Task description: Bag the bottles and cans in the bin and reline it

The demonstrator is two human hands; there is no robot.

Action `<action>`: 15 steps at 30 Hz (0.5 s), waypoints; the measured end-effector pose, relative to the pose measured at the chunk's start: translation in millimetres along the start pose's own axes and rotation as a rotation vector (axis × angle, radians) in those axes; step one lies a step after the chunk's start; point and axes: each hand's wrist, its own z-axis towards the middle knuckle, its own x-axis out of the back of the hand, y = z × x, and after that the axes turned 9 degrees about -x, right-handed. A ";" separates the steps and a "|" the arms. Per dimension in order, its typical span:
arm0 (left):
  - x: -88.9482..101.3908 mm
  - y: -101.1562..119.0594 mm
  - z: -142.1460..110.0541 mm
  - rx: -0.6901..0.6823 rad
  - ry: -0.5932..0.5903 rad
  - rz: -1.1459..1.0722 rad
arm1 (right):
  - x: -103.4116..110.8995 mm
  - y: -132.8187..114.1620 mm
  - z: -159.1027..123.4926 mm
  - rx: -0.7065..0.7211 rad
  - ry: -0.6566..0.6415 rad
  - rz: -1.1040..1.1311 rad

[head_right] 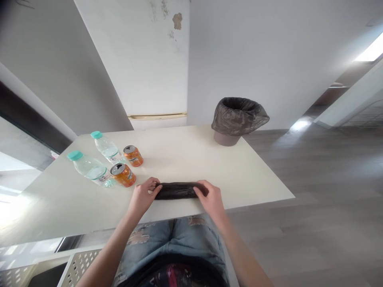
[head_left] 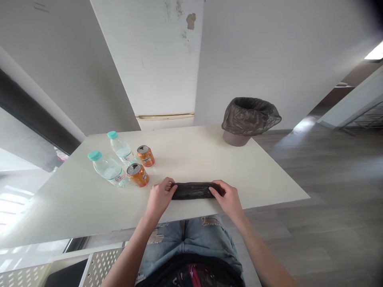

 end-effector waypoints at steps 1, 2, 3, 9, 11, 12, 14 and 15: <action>-1.7 -1.8 2.8 0.008 0.011 0.031 | -2.3 1.0 2.1 -0.004 0.018 -0.015; -3.2 -3.4 4.7 0.001 0.014 0.078 | -4.6 2.1 4.1 -0.003 0.030 -0.032; -4.3 -4.5 5.5 -0.025 0.013 0.138 | -6.8 3.2 5.8 0.005 0.040 -0.051; -8.8 11.4 -5.2 -0.334 0.166 0.438 | -16.2 2.9 11.3 0.106 0.026 -0.168; -13.8 19.5 -9.6 -0.499 0.078 0.466 | -17.4 0.7 11.8 0.109 0.012 -0.192; -17.4 21.7 -10.9 -0.585 -0.007 0.480 | -17.7 -0.2 11.9 0.107 0.010 -0.197; -25.9 21.1 -11.0 -0.689 -0.165 0.521 | -18.3 -1.2 11.9 0.107 0.014 -0.200; -30.0 18.6 -9.8 -0.693 -0.212 0.546 | -18.7 -1.3 11.6 0.107 0.017 -0.204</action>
